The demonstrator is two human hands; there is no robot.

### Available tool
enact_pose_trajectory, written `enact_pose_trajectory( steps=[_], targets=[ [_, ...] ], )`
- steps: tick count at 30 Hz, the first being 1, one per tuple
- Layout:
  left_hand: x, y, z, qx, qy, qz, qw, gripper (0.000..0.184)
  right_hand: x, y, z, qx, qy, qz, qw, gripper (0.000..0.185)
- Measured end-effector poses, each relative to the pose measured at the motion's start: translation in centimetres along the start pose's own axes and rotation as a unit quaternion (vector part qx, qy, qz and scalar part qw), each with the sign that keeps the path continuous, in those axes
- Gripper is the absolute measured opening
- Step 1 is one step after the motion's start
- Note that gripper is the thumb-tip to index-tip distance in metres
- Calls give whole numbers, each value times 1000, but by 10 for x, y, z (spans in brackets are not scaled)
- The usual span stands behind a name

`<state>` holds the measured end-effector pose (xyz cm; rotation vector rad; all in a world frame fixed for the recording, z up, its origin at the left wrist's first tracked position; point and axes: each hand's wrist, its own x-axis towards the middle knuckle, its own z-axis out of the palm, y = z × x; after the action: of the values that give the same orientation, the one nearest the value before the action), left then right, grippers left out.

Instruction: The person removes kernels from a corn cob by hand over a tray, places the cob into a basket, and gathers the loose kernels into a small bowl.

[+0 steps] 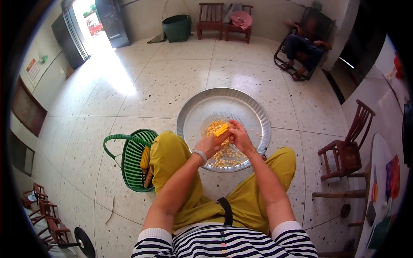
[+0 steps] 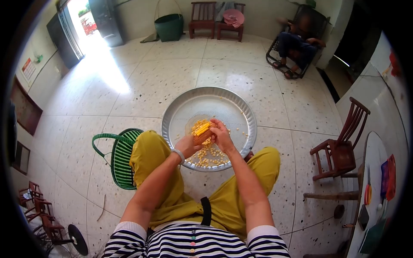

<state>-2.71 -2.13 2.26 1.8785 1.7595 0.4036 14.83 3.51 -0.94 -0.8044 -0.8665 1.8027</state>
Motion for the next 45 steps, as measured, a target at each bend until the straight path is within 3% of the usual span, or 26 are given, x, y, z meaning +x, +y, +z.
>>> enact_pose_trajectory(
  steps=[5, 11, 20, 23, 29, 32, 35, 38, 41, 45],
  targets=[
    [-4, 12, -6, 18, -12, -2, 1000, 44, 5, 13, -3, -122, 64, -37, 990, 32],
    [-3, 12, -4, 18, -5, -7, 1000, 46, 6, 8, -7, -67, 41, -13, 997, 31],
    [5, 3, 0, -32, -28, 38, 998, 51, 0, -2, -2, -99, 16, -40, 994, 40],
    [5, 2, 4, -117, -45, 47, 991, 45, -2, -7, -3, -85, 9, -43, 995, 46],
    [-5, 16, -9, -350, -167, -57, 920, 37, -3, -10, 1, -35, 19, -60, 997, 50],
    [-4, 16, -5, -332, -123, -60, 933, 39, -5, -11, 16, -61, 109, -106, 986, 53],
    [1, 13, 3, -252, -48, -44, 966, 41, 3, 1, 3, -112, 137, -44, 983, 55],
    [13, -7, 20, -90, 45, 48, 994, 44, 4, 2, 0, -68, 78, 37, 994, 45],
    [8, 1, 12, -93, 20, 10, 995, 45, 3, 3, 2, -69, 45, 45, 996, 38],
    [13, -6, 18, -108, 33, 42, 993, 43, 5, 2, -1, -52, 11, 35, 998, 33]
  ],
)
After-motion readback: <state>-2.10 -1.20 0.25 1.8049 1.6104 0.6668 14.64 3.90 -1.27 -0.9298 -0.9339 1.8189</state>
